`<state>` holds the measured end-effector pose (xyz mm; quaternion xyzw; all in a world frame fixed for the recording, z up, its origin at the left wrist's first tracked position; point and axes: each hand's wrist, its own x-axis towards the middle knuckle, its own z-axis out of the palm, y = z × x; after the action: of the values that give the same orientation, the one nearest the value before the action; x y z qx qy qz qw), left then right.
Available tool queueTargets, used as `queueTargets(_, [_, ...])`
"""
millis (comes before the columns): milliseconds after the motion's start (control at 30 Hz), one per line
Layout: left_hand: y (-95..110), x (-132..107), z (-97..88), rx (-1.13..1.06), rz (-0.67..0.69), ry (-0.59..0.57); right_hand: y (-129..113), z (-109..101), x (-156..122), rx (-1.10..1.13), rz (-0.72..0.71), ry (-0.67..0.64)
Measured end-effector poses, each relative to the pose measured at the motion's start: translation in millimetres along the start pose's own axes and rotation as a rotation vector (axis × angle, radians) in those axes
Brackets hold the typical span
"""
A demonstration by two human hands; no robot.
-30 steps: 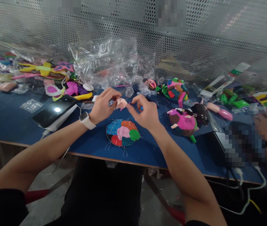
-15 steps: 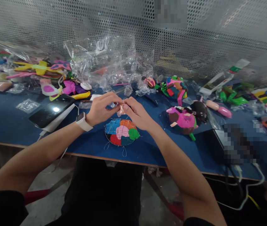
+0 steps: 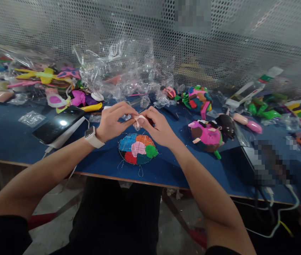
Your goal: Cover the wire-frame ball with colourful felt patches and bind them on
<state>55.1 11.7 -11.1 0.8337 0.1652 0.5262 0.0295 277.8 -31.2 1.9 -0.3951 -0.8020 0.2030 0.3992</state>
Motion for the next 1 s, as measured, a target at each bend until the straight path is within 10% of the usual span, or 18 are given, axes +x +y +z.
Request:
queueTargets(633, [-11.7, -2.6, -0.3, 0.078, 0.061, -0.053, 6.8, -14.6, -6.3, -0.440, -0.120, 0.089])
queueTargets(1000, [-20.2, -2.4, -2.1, 0.090, 0.134, -0.061, 10.9, -24.4, -2.3, -0.329, -0.071, 0.124])
